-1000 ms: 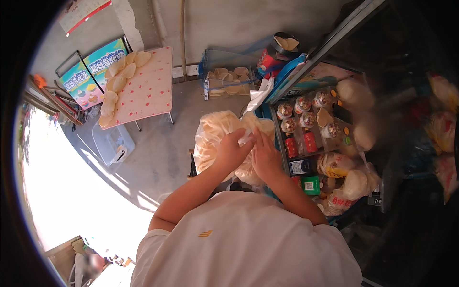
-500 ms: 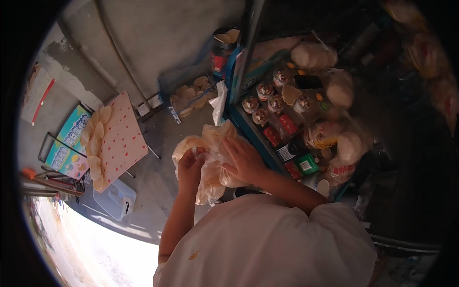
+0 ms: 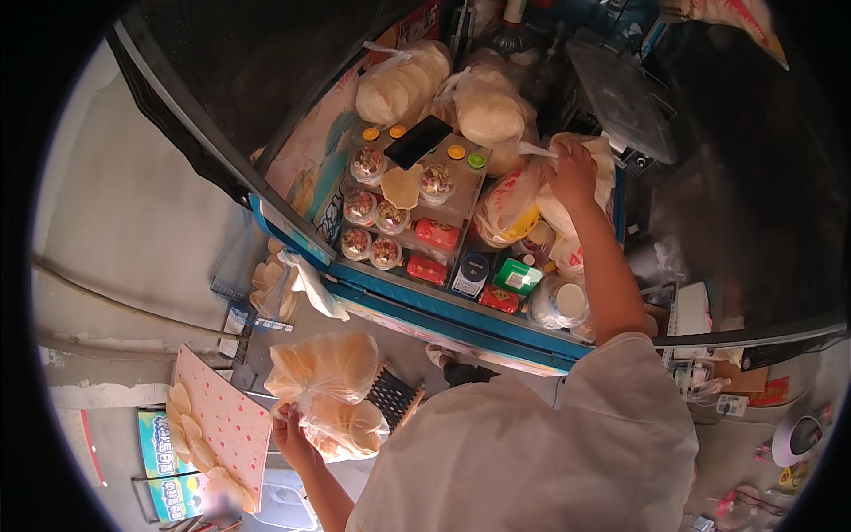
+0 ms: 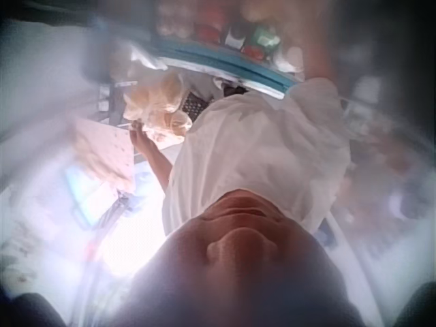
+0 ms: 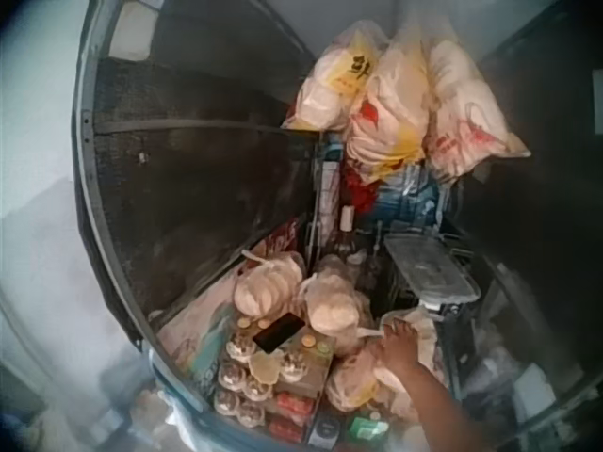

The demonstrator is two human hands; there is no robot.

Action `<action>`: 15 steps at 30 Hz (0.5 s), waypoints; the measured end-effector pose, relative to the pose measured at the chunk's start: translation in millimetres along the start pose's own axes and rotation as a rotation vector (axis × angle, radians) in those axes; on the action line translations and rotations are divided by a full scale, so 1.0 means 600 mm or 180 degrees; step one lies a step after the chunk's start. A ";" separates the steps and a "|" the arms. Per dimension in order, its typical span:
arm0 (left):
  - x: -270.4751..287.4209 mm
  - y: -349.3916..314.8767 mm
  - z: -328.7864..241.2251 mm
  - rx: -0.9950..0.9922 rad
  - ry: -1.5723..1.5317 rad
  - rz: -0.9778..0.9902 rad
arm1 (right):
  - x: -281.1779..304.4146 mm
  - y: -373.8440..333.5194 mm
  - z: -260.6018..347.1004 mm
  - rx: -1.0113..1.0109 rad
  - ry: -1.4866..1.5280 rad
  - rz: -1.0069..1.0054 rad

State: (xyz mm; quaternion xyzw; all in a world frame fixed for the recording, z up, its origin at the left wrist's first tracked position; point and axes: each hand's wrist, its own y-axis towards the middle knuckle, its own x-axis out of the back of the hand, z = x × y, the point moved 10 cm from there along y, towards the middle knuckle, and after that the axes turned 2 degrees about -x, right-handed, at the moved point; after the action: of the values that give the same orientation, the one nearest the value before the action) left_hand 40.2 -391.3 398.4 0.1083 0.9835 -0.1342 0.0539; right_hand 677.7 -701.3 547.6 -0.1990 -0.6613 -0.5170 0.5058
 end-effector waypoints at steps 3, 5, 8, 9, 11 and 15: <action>0.005 0.012 0.006 0.0095 0.0292 -0.0210 | -0.087 0.061 -0.055 -0.0353 -0.0611 0.0586; 0.019 0.018 0.008 0.0135 0.0541 -0.0287 | -0.147 0.088 -0.071 -0.0560 -0.1018 0.1041; 0.014 0.017 -0.005 0.0143 0.0556 -0.0398 | -0.188 0.103 -0.076 -0.0743 -0.1211 0.1188; 0.010 0.021 -0.009 0.0115 0.0561 -0.0381 | -0.199 0.106 -0.074 -0.0662 -0.1346 0.1189; 0.004 0.022 -0.015 0.0106 0.0556 -0.0358 | -0.209 0.106 -0.071 -0.0467 -0.1656 0.1199; -0.008 0.030 -0.017 -0.0041 0.0363 -0.0282 | -0.165 0.097 -0.105 -0.0786 -0.0893 0.0934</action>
State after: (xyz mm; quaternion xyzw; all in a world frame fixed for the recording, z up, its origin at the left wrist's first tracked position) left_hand 48.0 -372.4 404.0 0.0718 0.9897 -0.1238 -0.0075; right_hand 793.1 -708.7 486.3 -0.4232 -0.6208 -0.4822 0.4505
